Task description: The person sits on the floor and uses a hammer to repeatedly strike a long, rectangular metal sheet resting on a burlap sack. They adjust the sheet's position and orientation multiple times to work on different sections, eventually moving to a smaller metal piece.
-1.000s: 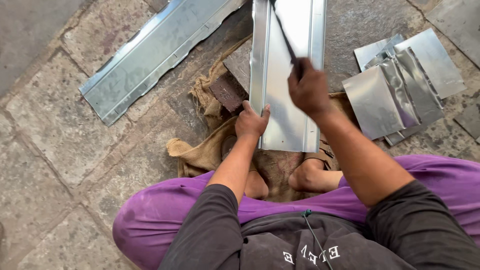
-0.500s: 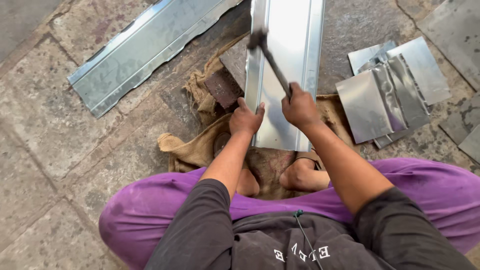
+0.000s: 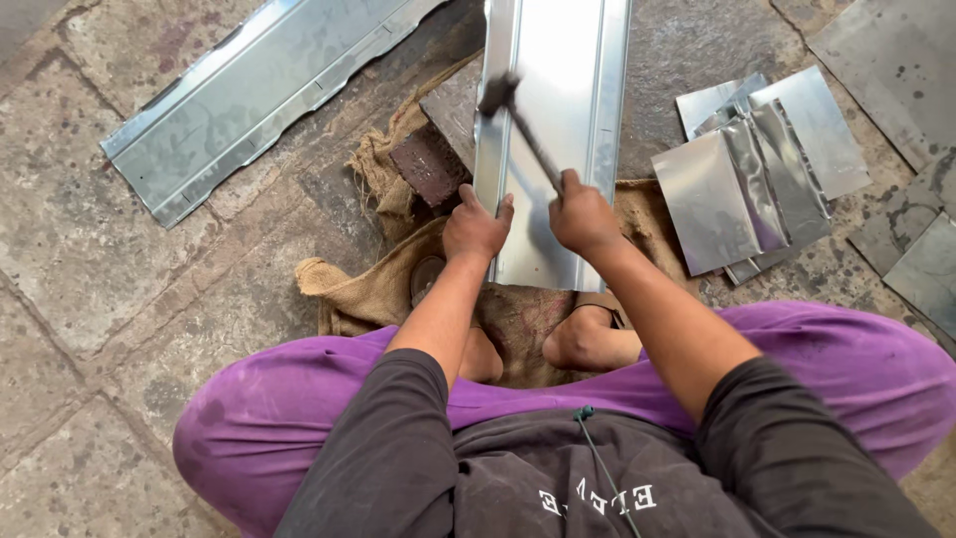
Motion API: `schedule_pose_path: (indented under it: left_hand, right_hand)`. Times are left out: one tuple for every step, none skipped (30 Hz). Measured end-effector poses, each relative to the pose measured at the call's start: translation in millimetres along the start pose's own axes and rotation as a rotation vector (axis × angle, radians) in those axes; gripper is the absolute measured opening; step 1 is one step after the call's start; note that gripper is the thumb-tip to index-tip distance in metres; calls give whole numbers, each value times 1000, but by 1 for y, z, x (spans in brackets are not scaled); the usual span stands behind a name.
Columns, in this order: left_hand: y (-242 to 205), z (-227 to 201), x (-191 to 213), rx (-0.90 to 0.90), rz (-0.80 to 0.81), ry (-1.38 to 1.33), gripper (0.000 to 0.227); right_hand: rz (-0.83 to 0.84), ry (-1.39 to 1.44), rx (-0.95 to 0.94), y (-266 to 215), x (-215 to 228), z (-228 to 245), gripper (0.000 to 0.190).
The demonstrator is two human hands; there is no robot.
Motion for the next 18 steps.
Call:
schedule_pose_path:
  left_hand:
    - [1,0,2,3,-2,2,64]
    - [0,0,1,2,-5,10,64]
    - [1,-1,1,1,-8,17,65]
    - [0,0,1,8,-12,18,65]
    - [-1,-1,-1,17,16,-2,65]
    - [1,-1,1,27,36,-21,65]
    - [1,-1,2,37,56,-40,65]
    - [0,-1,3,46,61,-37,65]
    - [-1,-1,4,55,65,-33,65]
    - [-1,-2,4,57,72,-24,65]
    - [-3,-3,4,52,59,-20,66]
    - [-3,-4,5,43,45,-14,66]
    - [-4,-5,5,33,31,-9,67]
    - [-5,-5,4,32,21,-9,67]
    - [-6,-5,3,31,10,-10,68]
    - [-4,-6,5,28,-3,-10,69]
    - [0,-7,9,20,-11,-7,68]
    - [-2,-5,6,22,-7,-7,68]
  right_hand:
    - [-92,114,77,2,5,2,17]
    - [-178,229,148,0,10,0,16]
    - [-316,243,275,-2,18,-3,14]
    - [-444,252,409,-5,26,-8,12]
    - [-570,261,544,-8,31,-14,9]
    - [-607,294,557,-6,33,-19,9]
    - [-644,328,569,-5,34,-24,10]
    - [-683,366,579,-3,31,-28,10]
    - [-654,280,591,-2,24,-28,10]
    - [-632,194,597,-1,14,-27,9]
    - [-610,109,601,-1,7,-25,9]
    - [-442,-9,461,2,0,-23,14]
    - [-273,-123,319,5,-6,-19,21]
    - [-97,-237,178,5,-8,-17,27]
    - [-96,-81,154,4,-4,-13,26]
    - [-96,76,132,5,6,-8,25]
    - [-96,233,110,6,16,-4,25]
    - [-263,78,224,1,30,0,19]
Point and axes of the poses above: each hand's wrist, its own y-axis towards the middle knuckle, its own x-axis out of the back of the hand, z = x × y, the point moved 2 cm from there along y, towards the middle knuckle, and after that the axes turned 15 degrees about z, right-handed, at the moved point
